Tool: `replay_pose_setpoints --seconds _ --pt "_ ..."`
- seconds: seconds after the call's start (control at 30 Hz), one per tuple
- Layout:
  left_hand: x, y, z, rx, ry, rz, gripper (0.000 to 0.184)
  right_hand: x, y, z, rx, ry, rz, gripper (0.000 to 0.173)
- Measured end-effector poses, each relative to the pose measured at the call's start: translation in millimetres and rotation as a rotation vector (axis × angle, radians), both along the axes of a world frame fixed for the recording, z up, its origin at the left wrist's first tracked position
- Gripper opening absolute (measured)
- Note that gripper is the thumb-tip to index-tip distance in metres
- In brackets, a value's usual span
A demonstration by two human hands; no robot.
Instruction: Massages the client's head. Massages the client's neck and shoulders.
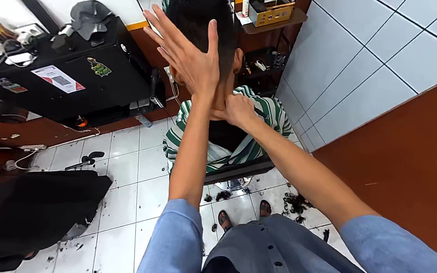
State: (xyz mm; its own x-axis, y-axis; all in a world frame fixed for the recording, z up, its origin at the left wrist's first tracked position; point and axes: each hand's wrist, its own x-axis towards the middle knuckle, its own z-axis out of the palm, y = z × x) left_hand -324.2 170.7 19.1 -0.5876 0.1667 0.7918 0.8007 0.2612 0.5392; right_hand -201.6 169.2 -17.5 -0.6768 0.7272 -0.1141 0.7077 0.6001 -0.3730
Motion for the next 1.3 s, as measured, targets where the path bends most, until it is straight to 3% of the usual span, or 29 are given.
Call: replay_pose_setpoints --seconds 0.1,0.2,0.3,0.37,0.43,0.5,0.53,0.6,0.7,0.8,0.97,1.07,1.17,1.23,1.3 --pt "8 21 -16 -0.101 0.049 0.239 0.120 4 -3 3 0.059 -0.088 0.087 0.055" --pt "15 13 -54 -0.060 0.083 0.194 0.137 9 -1 -2 0.148 -0.149 0.214 0.044" --pt "23 2 -76 -0.032 -0.040 0.102 0.147 19 6 -1 0.162 -0.212 0.346 0.055" --pt "35 -8 -84 -0.035 -0.147 0.033 0.138 29 16 4 0.112 -0.203 0.392 0.056" --pt "46 -15 -90 -0.124 -0.257 -0.002 0.122 40 32 12 0.045 -0.108 0.357 0.042" --pt "52 -20 -96 -0.220 -0.311 0.013 0.107 41 38 19 0.120 0.176 0.197 0.028" --pt "54 -23 -100 -0.252 -0.307 0.016 0.101 33 38 18 0.215 0.382 0.093 0.030" --pt "58 -28 -106 -0.318 -0.269 0.007 0.090 0 38 18 0.389 0.772 -0.041 0.044" --pt "67 -46 -114 -0.401 -0.157 -0.051 0.081 -58 32 27 0.487 0.991 -0.112 0.101" --pt "76 -68 -122 -0.483 -0.051 -0.135 0.075 -88 23 16 0.578 0.923 -0.242 0.136" --pt "74 -81 -146 -0.567 0.027 -0.087 0.072 -88 17 -31 0.624 0.940 -0.284 0.144" --pt "76 -96 -149 -0.612 0.067 -0.101 0.069 -73 3 -43 0.467 0.860 -0.256 0.139" --pt "68 -123 -143 -0.602 -0.010 -0.274 0.064 -57 -14 -53 0.339 0.722 -0.231 0.122" --pt "55 -135 -129 -0.489 -0.132 -0.390 0.053 -56 -18 -64 0.359 0.692 -0.260 0.109" --pt "42 -128 -108 -0.295 -0.189 -0.342 0.050 -52 -23 -76 0.391 0.676 -0.268 0.098"
